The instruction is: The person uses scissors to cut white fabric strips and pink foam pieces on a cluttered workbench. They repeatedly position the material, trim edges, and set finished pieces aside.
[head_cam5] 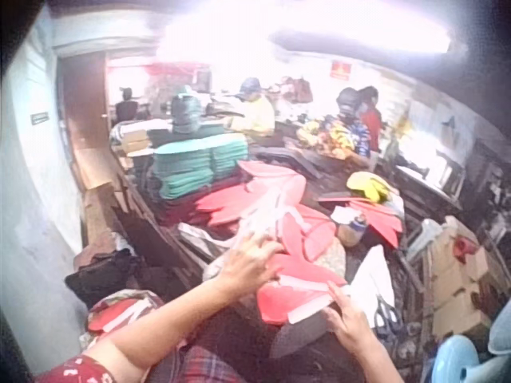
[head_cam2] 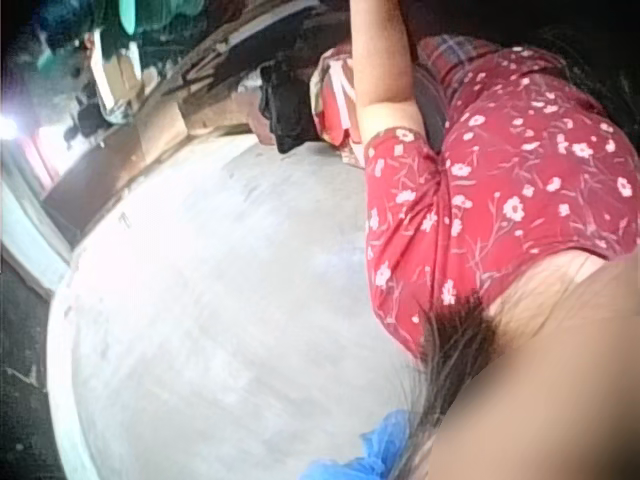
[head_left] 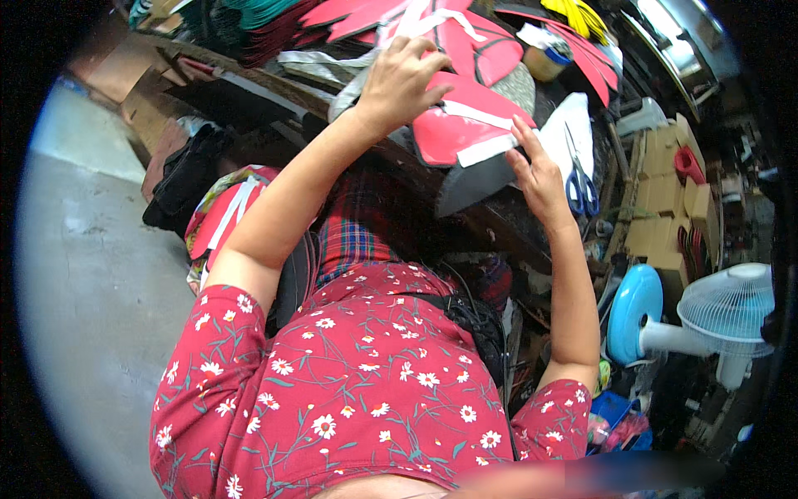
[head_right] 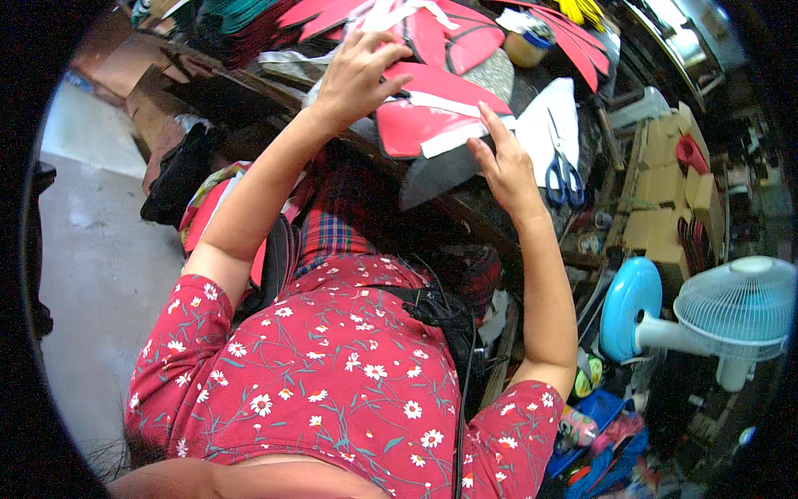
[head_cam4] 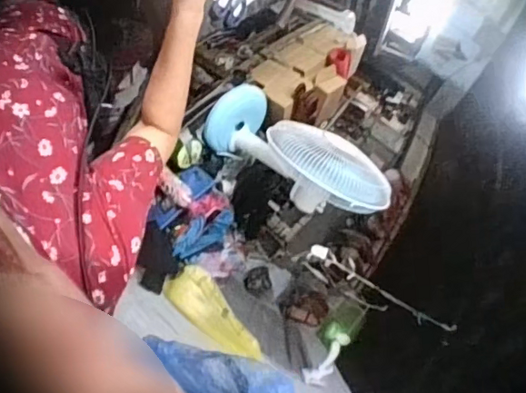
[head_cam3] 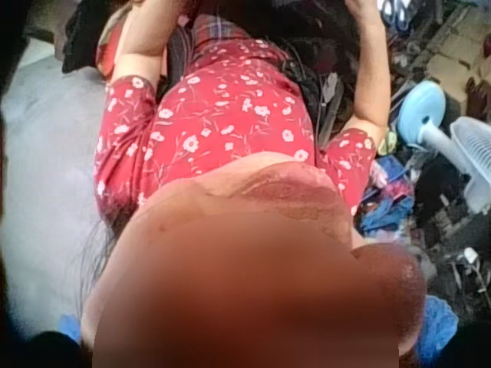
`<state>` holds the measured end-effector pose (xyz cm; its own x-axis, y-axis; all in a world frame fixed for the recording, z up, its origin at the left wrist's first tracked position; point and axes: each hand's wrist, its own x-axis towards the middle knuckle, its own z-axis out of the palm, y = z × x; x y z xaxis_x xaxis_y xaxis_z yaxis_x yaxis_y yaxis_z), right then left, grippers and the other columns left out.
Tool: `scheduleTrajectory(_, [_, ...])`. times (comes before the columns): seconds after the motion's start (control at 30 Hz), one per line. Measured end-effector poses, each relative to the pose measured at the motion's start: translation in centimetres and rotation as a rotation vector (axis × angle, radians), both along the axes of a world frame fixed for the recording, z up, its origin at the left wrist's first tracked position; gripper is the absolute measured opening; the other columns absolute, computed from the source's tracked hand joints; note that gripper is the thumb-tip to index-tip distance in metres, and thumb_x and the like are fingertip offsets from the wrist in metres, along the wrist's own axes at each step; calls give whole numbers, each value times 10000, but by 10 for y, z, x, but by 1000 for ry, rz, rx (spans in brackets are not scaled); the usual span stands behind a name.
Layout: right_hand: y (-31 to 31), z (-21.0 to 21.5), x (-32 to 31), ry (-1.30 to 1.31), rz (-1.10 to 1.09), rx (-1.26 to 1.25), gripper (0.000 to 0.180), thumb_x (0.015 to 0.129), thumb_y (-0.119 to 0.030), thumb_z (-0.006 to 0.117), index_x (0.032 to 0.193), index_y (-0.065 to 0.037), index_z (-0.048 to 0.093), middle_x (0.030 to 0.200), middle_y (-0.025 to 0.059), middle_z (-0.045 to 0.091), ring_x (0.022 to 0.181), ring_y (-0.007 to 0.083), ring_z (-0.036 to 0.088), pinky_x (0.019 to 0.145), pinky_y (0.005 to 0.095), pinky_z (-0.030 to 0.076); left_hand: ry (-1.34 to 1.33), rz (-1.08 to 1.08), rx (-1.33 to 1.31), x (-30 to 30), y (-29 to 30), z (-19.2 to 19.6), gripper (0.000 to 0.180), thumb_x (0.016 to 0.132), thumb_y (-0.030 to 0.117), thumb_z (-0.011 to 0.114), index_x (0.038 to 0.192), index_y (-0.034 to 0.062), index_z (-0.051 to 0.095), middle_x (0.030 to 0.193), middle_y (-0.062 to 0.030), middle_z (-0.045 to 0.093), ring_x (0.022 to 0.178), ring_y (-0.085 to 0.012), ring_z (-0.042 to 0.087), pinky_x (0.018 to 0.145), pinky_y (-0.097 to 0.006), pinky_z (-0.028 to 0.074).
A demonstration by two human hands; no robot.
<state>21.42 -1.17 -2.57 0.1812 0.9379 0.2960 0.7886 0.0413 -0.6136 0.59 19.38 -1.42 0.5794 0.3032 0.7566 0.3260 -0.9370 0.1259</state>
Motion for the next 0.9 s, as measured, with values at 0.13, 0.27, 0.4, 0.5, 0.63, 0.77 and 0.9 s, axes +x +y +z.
scheduleTrajectory(0.13, [-11,-1,45,-77,-156,40,380,984,-214,597,1350,-113,592,1173,126,698,1052,230,669,923,343,501,159,-299,-229,15,-41,-19,389,874,329,704,1163,77,643,1214,-133,608,1146,-336,563,982,-423,471])
scheduleTrajectory(0.27, [-15,-4,105,-280,-505,56,274,935,-146,602,1192,-101,686,1056,154,707,1019,323,657,856,416,513,264,-297,-167,29,-60,-34,489,913,446,611,1249,91,623,1302,-113,596,1208,-302,546,1046,-434,408])
scheduleTrajectory(0.4, [-7,-15,146,-418,-644,-113,297,912,-234,618,1176,-122,694,1077,162,701,1017,344,661,873,451,513,259,-272,-135,31,-59,-40,476,887,447,635,1213,100,641,1276,-80,612,1196,-276,553,1042,-413,402])
scheduleTrajectory(0.5, [6,-28,162,-436,-694,-199,287,884,-308,654,1117,-152,715,1022,146,715,962,357,677,838,457,524,208,-265,-125,31,-58,-41,454,855,464,663,1146,116,669,1222,-55,639,1165,-252,567,1028,-409,401])
scheduleTrajectory(0.63, [14,-38,176,-11,-688,63,194,916,-255,659,991,-89,726,870,95,730,777,261,695,689,361,529,221,-263,-129,31,-59,-40,462,852,464,665,1152,112,664,1233,-57,631,1169,-252,562,1022,-408,400])
scheduleTrajectory(0.77, [9,-33,177,636,-689,233,139,969,-174,631,983,-45,681,837,39,707,694,101,643,613,243,491,233,-254,-134,31,-60,-40,465,855,458,662,1162,108,656,1239,-58,624,1176,-251,553,1027,-407,394])
scheduleTrajectory(0.9, [3,-15,160,947,-564,292,133,985,-175,618,1044,-57,640,889,62,718,739,129,668,644,250,525,245,-242,-142,30,-60,-41,463,855,453,661,1163,108,654,1240,-56,621,1175,-251,550,1032,-407,388])
